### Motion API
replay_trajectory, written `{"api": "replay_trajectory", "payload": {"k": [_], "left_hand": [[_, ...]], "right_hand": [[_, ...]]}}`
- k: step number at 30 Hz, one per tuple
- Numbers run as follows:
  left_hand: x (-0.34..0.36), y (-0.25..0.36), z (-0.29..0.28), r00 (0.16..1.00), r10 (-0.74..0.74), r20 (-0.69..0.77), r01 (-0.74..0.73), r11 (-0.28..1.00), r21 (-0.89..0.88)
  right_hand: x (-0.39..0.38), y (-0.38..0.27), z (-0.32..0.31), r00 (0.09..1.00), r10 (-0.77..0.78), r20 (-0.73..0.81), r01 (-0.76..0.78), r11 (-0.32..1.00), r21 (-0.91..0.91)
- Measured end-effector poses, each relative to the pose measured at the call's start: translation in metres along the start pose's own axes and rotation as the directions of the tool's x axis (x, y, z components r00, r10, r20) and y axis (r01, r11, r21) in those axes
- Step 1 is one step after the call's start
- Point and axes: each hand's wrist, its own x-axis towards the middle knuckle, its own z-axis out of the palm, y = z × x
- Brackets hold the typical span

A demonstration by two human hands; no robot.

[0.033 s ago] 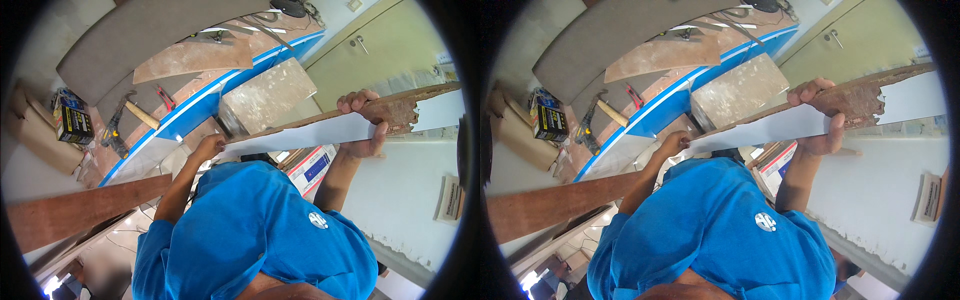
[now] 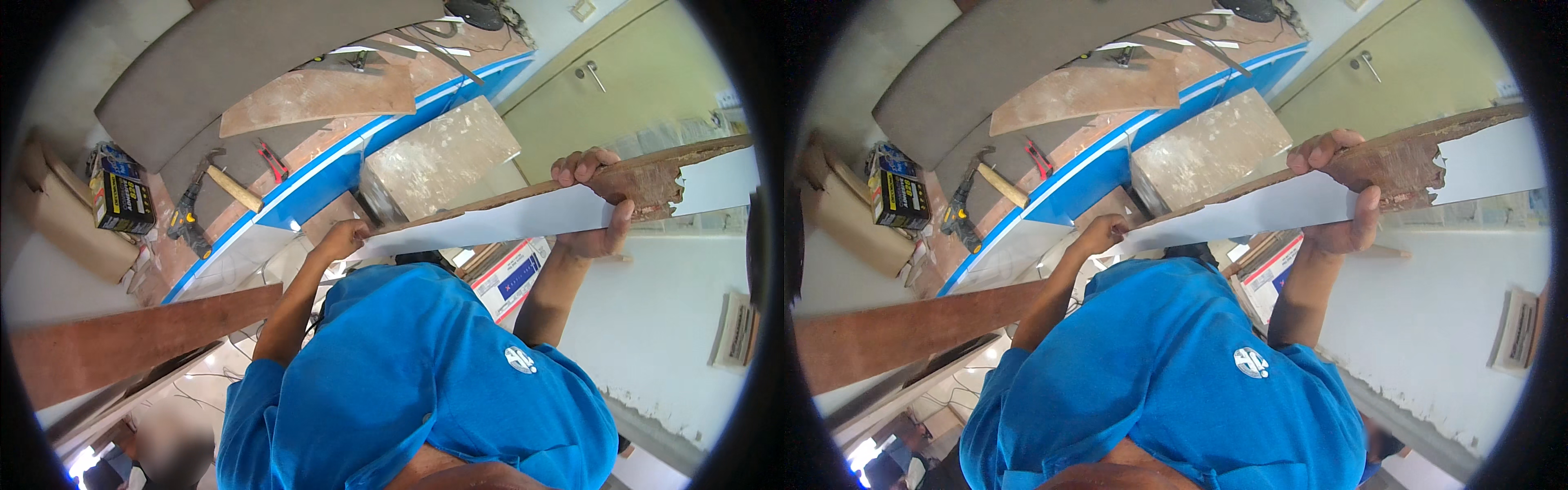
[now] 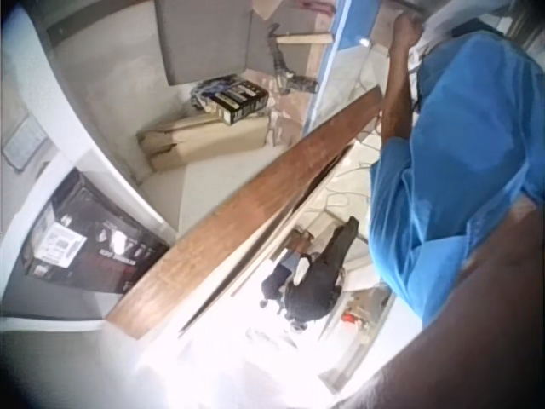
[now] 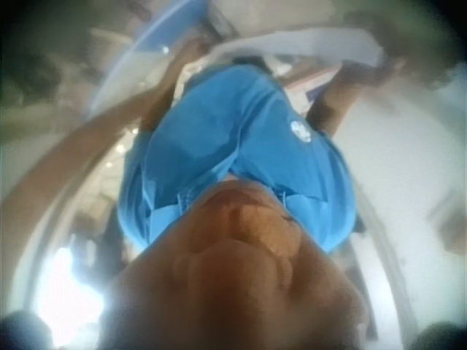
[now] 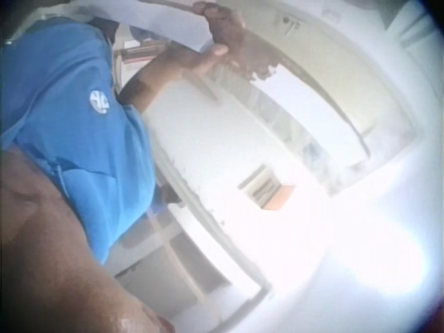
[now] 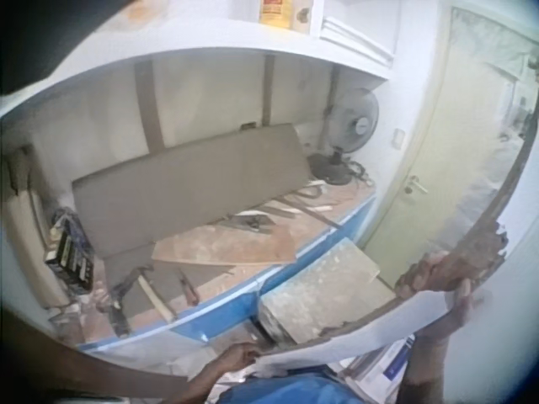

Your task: The person measures and cuts a long white wooden strip using a utility knife and a straight edge. They repeatedly align the strip, score it, and snap off sections, then trim the edges.

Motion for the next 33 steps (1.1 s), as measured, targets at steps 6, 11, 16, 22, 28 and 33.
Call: {"api": "replay_trajectory", "payload": {"k": [6, 11, 16, 22, 28, 33], "left_hand": [[0.057, -0.001, -0.023, 0.97, 0.018, -0.244, -0.067, 0.979, -0.191], [0.146, 0.025, -0.036, 0.869, -0.413, -0.271, 0.195, 0.79, -0.581], [0.258, 0.049, -0.047, 0.76, -0.587, -0.28, 0.108, 0.539, -0.835], [0.352, 0.031, -0.041, 0.657, -0.669, -0.346, -0.014, 0.449, -0.894], [0.398, 0.013, -0.039, 0.43, -0.902, -0.02, -0.02, 0.013, -1.0], [0.39, 0.009, -0.006, 0.477, -0.862, -0.174, -0.337, 0.004, -0.941]], "right_hand": [[0.022, 0.028, -0.026, 0.994, 0.096, 0.06, -0.106, 0.977, 0.183], [0.056, 0.034, -0.065, 0.944, 0.186, 0.274, -0.217, 0.972, 0.087], [0.093, 0.04, -0.118, 0.795, 0.317, 0.517, -0.368, 0.93, -0.005], [0.11, 0.064, -0.171, 0.616, 0.49, 0.617, -0.314, 0.871, -0.378], [0.087, 0.094, -0.208, 0.78, 0.398, 0.483, -0.443, 0.896, -0.025], [0.079, 0.111, -0.236, 0.807, 0.372, 0.459, -0.429, 0.903, 0.023]]}}
